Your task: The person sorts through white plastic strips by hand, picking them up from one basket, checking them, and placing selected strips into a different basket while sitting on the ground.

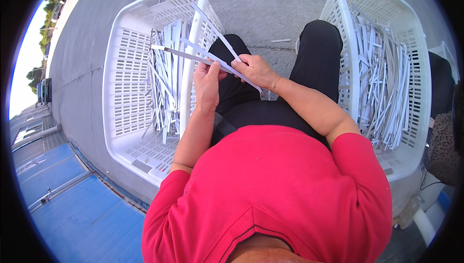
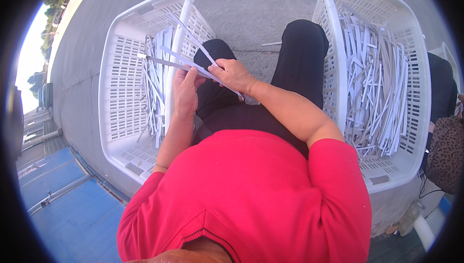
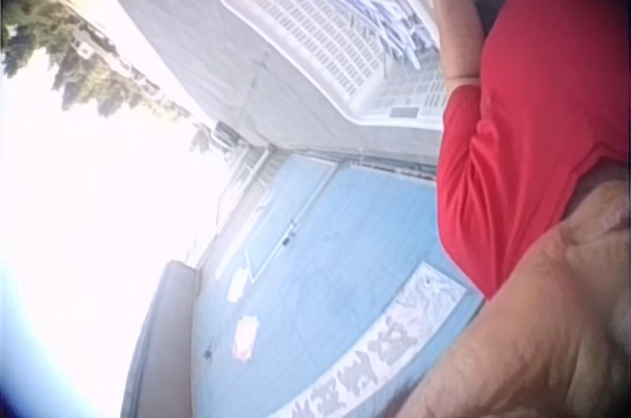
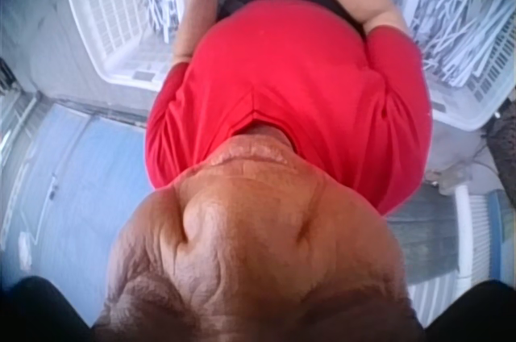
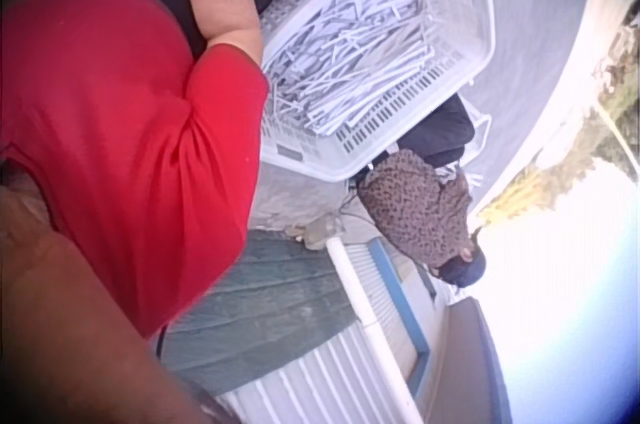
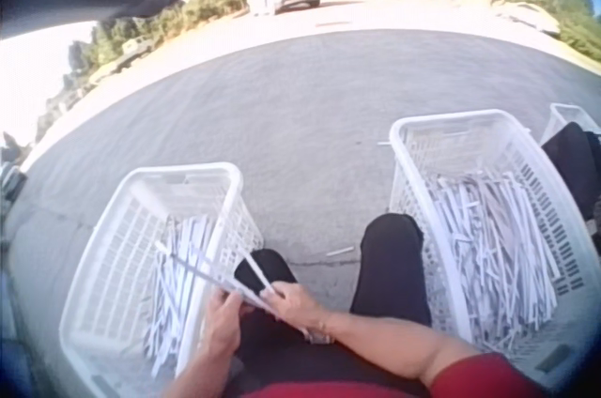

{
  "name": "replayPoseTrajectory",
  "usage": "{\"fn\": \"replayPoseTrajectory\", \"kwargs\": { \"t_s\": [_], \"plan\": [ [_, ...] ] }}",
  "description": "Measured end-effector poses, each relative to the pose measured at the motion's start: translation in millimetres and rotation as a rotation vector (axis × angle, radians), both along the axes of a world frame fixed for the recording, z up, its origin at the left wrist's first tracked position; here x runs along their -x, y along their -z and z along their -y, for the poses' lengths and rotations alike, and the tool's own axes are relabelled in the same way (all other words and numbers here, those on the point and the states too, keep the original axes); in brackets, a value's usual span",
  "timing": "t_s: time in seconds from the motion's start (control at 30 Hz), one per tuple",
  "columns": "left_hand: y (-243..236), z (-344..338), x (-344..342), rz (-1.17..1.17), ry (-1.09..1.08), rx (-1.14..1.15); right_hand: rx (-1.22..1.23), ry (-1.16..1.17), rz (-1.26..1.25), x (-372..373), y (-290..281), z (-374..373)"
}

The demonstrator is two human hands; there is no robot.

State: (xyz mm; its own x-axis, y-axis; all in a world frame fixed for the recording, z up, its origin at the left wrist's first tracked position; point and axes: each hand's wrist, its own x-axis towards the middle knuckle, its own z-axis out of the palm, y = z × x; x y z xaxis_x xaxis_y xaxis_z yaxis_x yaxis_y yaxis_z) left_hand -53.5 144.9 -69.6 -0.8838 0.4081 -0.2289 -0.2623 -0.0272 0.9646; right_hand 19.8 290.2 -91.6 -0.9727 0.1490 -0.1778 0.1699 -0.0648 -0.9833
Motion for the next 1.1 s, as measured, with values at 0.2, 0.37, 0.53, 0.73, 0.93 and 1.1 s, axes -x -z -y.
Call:
{"fn": "replayPoseTrajectory", "kwargs": {
  "t_s": [0.2,0.37,0.53,0.73,0.93,1.1],
  "plan": [
    [-3.6,-3.5,-4.5,-0.081,-0.006,0.1,-0.267,-0.047,-0.107,-0.5,6.2,0.2],
    [-12.4,-9.8,-7.0,-0.162,0.047,0.242,-0.218,0.001,-0.124,-0.7,10.3,0.0],
    [-7.0,-3.9,-3.2,-0.034,0.097,0.064,0.013,0.095,-0.003,2.1,8.5,-4.6],
    [-13.6,-4.0,-4.3,-0.009,0.146,0.112,0.001,0.111,0.014,1.0,1.0,-7.0],
    [-12.1,-3.3,-2.8,-0.052,0.145,0.238,0.002,0.086,-0.032,2.8,6.6,-7.3],
    [-9.0,-6.2,-4.1,-0.015,0.114,0.241,0.221,-0.054,0.058,-0.6,-6.2,-5.7]
  ]
}}
